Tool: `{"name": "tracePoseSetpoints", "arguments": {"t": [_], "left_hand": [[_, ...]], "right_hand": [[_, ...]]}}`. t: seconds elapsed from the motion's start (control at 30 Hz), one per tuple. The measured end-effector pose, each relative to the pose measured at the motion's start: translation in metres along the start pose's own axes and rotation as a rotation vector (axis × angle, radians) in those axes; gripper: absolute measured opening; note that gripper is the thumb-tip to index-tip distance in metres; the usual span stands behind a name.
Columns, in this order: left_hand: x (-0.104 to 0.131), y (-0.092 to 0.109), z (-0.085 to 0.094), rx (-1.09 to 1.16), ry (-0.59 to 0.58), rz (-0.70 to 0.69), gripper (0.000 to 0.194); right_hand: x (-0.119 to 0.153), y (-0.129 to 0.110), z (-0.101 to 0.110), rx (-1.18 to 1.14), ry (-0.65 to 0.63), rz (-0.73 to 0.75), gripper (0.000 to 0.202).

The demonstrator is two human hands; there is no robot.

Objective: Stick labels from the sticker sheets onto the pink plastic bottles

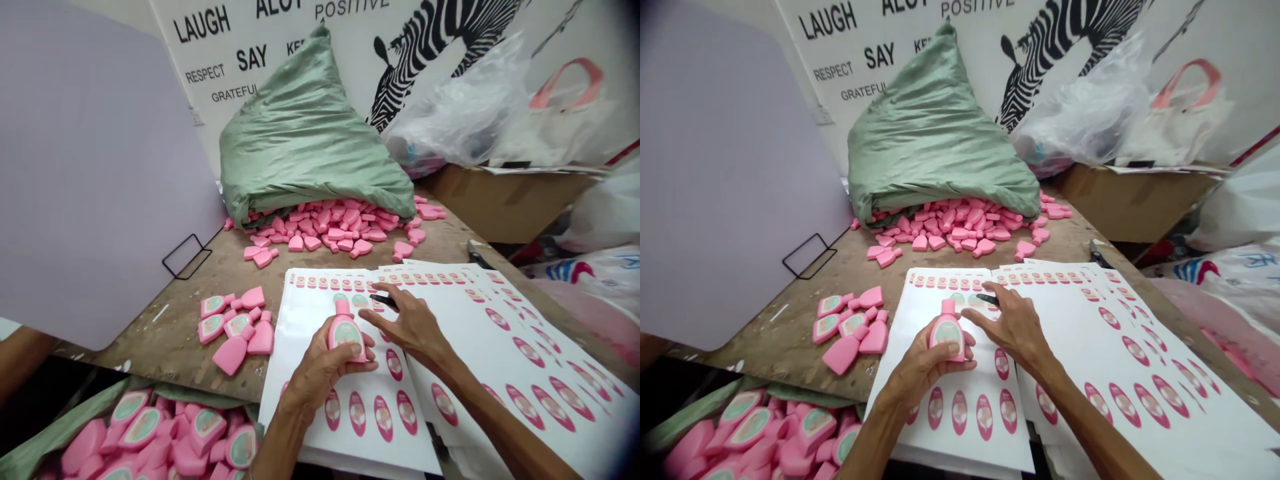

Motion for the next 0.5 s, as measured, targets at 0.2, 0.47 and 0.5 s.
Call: {"name": "tracePoseSetpoints", "arguments": {"t": [0.2,0.47,0.5], "left_hand": [[0.009,0.001,0.002,-0.117,0.010,0.059,0.047],[0.051,0.073,0.123,-0.951,0.775,-0.183,0.049],[0.055,0.086,0.136,-1.079,0.863,-0.212,0.048]], "right_hand": [[0.002,-0.010,-0.044,-0.347,-0.285,-0.050,0.073],[-0.101,0.074,-0.041,0.209,-0.123,0.127,0.032],[-0.117,0.079,-0.042,0.300,-0.086,0.169,0.031]]}}
Point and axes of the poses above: each hand's wrist, its own x-axis away from the middle knuckle, its own z-axis out of the back of the hand, y = z × x, the point moved 8 cm from there along -x, towards the middle knuckle, and after that the axes turned 2 degrees about y, right-handed, at the moved point
